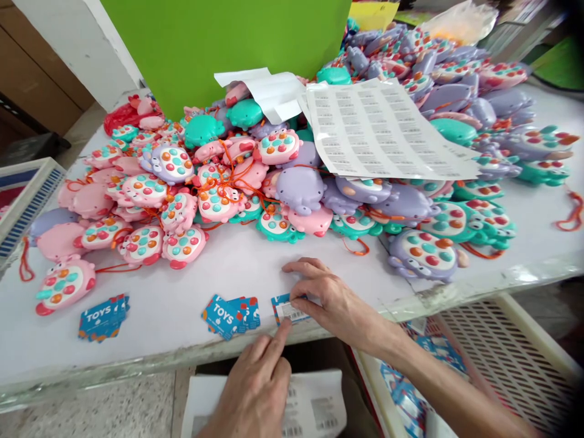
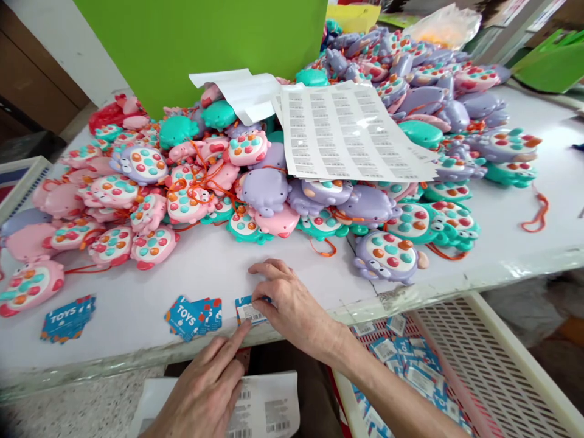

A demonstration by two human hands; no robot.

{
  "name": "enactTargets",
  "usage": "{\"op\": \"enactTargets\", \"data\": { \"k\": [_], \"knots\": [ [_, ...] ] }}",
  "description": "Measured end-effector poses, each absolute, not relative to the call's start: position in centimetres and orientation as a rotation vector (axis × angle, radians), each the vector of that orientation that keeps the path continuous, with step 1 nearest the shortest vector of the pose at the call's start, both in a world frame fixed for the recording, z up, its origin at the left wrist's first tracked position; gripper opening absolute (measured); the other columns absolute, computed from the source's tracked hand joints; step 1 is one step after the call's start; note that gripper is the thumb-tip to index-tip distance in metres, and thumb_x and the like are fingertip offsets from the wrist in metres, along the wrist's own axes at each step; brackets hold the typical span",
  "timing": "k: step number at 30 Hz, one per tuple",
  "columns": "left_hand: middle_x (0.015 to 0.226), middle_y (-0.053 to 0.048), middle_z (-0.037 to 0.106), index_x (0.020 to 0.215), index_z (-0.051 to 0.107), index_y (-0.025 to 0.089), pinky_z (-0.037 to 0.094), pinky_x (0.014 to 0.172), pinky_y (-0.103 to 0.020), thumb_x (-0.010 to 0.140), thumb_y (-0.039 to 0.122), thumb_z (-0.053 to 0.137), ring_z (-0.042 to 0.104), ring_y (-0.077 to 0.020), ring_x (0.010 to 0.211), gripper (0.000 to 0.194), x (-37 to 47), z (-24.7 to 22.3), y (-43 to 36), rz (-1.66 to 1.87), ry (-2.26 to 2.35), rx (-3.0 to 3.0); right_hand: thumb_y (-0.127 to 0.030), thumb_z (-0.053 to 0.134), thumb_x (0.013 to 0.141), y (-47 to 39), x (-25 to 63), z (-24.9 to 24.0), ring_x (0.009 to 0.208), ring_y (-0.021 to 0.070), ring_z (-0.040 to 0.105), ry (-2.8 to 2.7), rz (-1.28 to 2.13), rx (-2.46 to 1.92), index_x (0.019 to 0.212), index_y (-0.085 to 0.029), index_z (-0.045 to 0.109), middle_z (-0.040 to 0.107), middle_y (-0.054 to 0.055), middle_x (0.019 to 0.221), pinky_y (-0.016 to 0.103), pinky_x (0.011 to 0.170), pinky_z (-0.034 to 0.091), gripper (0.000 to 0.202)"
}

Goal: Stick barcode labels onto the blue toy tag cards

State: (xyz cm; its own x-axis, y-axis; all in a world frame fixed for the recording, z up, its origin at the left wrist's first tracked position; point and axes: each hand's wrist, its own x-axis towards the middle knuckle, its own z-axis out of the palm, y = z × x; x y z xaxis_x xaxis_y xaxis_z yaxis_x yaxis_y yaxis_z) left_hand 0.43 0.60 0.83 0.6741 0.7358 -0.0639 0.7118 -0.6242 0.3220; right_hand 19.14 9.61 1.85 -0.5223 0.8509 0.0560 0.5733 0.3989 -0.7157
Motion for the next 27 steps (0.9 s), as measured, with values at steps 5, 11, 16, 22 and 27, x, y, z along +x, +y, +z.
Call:
{"op": "enactTargets", "data": {
  "k": [5, 11, 16, 22, 27],
  "knots": [
    [0.128, -0.018, 0.054, 0.079, 0.063, 0.011, 0.051, 0.077, -0.036, 0.062, 0.006, 0.051, 0.059, -0.0262, 0.089, 0.021, 0.5, 1.0, 0.8, 0.101, 1.124, 2.590, -0.010, 0.055, 0.084, 9.5, 19.2, 1.6, 0.113, 0.0259, 0.049, -2.257, 0.854, -1.190, 0.072, -0.018, 0.068, 0.061, 0.010, 0.115, 0.043, 0.089, 0.047, 0.020],
    [0.128, -0.019, 0.054, 0.077, 0.064, 0.010, 0.052, 0.071, -0.034, 0.064, 0.005, 0.049, 0.058, -0.0229, 0.080, 0.021, 0.3, 1.2, 1.1, 0.104, 1.110, 2.638, -0.012, 0.053, 0.086, 9.8, 19.2, 2.1, 0.111, 0.0268, 0.050, -2.315, 0.855, -1.216, 0.072, -0.017, 0.070, 0.061, 0.011, 0.117, 0.044, 0.086, 0.049, 0.022],
    [0.132, -0.019, 0.050, 0.083, 0.066, 0.007, 0.050, 0.076, -0.033, 0.063, 0.002, 0.048, 0.057, -0.0220, 0.082, 0.028, 0.2, 1.0, 1.1, 0.092, 1.109, 2.648, -0.015, 0.051, 0.087, 10.0, 19.4, 2.4, 0.110, 0.0275, 0.051, -2.322, 0.875, -1.236, 0.069, -0.017, 0.068, 0.062, 0.011, 0.115, 0.044, 0.086, 0.049, 0.025],
    [0.130, -0.019, 0.051, 0.089, 0.065, 0.006, 0.050, 0.077, -0.035, 0.067, 0.006, 0.051, 0.056, -0.0239, 0.087, 0.027, 0.2, 0.6, 0.9, 0.091, 1.106, 2.646, -0.035, 0.061, 0.083, 9.3, 18.9, 1.2, 0.112, 0.0286, 0.049, -2.212, 0.710, -1.273, 0.123, -0.018, 0.050, 0.057, 0.014, 0.119, 0.047, 0.090, 0.047, 0.044],
    [0.130, -0.019, 0.051, 0.082, 0.064, 0.008, 0.049, 0.076, -0.036, 0.064, 0.008, 0.051, 0.056, -0.0235, 0.084, 0.023, 0.3, 0.6, 0.8, 0.048, 1.088, 2.644, -0.039, 0.062, 0.081, 10.0, 17.8, 0.4, 0.107, 0.0338, 0.049, -2.333, 0.469, -1.437, 0.123, -0.017, 0.051, 0.054, 0.016, 0.124, 0.051, 0.085, 0.045, 0.048]
  ]
}}
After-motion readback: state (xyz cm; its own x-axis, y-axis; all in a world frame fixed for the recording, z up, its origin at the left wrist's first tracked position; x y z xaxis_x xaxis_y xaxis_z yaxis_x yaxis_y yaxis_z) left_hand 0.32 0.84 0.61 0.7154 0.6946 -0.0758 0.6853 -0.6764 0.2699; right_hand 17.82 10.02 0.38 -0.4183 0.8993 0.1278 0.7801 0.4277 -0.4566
